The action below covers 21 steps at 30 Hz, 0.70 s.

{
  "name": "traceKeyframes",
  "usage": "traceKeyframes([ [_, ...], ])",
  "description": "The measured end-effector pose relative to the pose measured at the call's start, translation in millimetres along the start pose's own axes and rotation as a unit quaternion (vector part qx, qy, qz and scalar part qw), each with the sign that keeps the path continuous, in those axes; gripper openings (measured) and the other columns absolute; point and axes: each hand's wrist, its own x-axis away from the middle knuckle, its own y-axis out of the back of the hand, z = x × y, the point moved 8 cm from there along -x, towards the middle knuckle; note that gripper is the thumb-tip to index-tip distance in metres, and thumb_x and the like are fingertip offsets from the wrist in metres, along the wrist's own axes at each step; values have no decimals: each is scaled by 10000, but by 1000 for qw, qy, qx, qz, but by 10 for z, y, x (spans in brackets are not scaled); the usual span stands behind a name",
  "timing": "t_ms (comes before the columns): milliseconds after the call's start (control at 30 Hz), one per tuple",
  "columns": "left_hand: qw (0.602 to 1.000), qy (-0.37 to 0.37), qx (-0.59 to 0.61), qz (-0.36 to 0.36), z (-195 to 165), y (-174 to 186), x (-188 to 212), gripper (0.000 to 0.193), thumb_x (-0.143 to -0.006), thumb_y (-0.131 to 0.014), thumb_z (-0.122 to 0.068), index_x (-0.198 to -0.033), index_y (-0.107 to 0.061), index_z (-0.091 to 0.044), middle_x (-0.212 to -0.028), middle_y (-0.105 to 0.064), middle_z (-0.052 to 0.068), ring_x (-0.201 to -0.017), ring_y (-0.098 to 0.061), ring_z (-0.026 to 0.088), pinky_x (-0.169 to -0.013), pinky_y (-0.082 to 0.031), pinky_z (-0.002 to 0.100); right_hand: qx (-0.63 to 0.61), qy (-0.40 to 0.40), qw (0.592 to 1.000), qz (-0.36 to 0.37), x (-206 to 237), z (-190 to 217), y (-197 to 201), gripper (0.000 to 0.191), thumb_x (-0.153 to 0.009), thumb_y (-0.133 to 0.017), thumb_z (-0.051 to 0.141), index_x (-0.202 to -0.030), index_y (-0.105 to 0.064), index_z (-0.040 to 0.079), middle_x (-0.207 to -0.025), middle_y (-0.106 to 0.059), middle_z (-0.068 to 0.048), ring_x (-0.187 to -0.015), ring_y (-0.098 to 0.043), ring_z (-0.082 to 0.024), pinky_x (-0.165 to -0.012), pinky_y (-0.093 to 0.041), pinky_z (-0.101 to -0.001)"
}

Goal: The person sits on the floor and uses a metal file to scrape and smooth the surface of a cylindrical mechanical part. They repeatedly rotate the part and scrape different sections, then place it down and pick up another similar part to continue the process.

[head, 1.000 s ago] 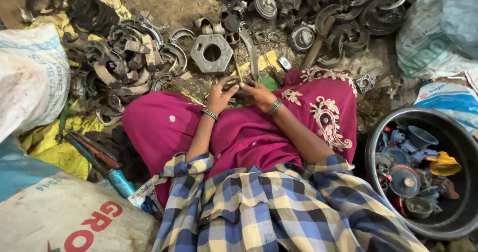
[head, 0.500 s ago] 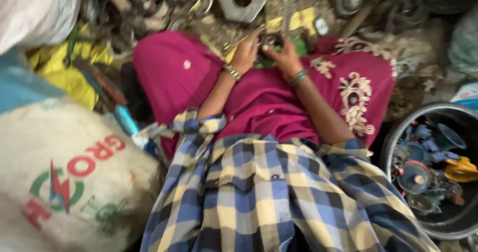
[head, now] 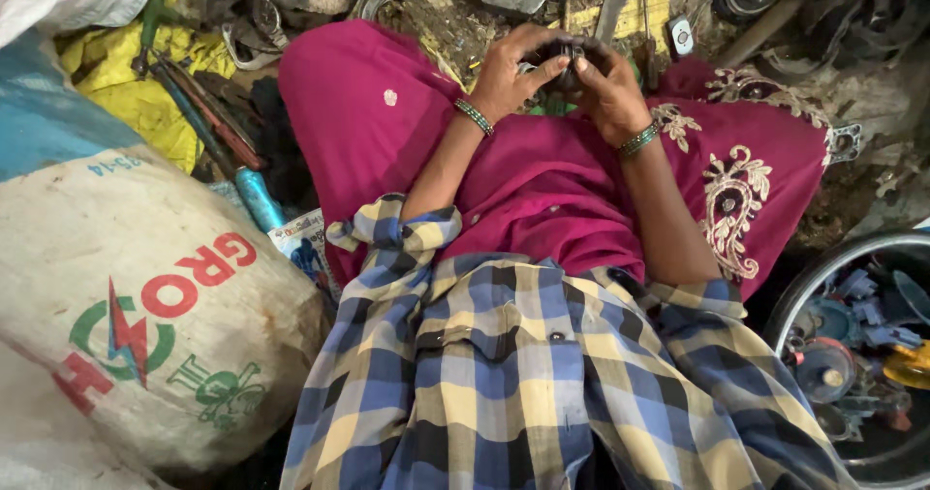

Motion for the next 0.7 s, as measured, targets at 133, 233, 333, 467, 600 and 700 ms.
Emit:
traceKeyframes([
  [133, 1000, 4, -3, 0, 166, -55, -2, 322, -940, -810, -329, -1192, -760, -135, -1097, -752, 91, -1037, -740, 244, -919, -604, 349, 6, -39, 999, -25, -5, -96, 128, 505, -1036, -697, 278, -1412, -516, -7, -1230, -672, -122, -1070, -725, -236, -828, -671, -355],
  [233, 999, 32, 18, 16, 303, -85, 11, 272, -967, -775, -260, -1223, -773, -168, -1076, -771, 75, -1012, -744, 214, -901, -605, 328, -34, -64, 997, -39, -11, -179, 195, 463, -1024, -694, 307, -1357, -550, 19, -1192, -704, -82, -1033, -741, -190, -782, -664, -328],
  [333, 999, 33, 24, 7, 336, -76, 32, 242, -970, -777, -216, -1206, -779, -163, -1088, -792, 82, -1007, -762, 211, -871, -610, 328, -54, -84, 993, -61, -14, -301, 275, 431, -1039, -685, 394, -1271, -590, 43, -1084, -718, -72, -894, -727, -169, -686, -629, -301],
  [467, 997, 50, 36, -37, 380, -45, 67, 229, -911, -822, -200, -1115, -781, -103, -1033, -806, 105, -922, -787, 216, -795, -625, 348, 4, -78, 991, -108, -44, -465, 388, 465, -1083, -648, 526, -1206, -625, 79, -979, -694, -37, -752, -649, -125, -526, -490, -256],
  [600, 989, 137, -53, 13, 524, -112, 124, 220, -894, -836, -206, -984, -726, -38, -866, -786, 124, -748, -774, 219, -661, -579, 366, 50, -120, 972, -196, -44, -650, 482, 560, -994, -537, 651, -1223, -630, 148, -973, -729, -2, -752, -677, -87, -565, -523, -226],
  [700, 992, 112, -59, 4, 518, -96, 132, 245, -897, -829, -186, -983, -674, -17, -860, -772, 147, -749, -762, 249, -641, -570, 378, 47, -136, 972, -185, -38, -697, 449, 606, -979, -518, 689, -1260, -635, 166, -1023, -759, -2, -834, -730, -75, -669, -586, -216],
])
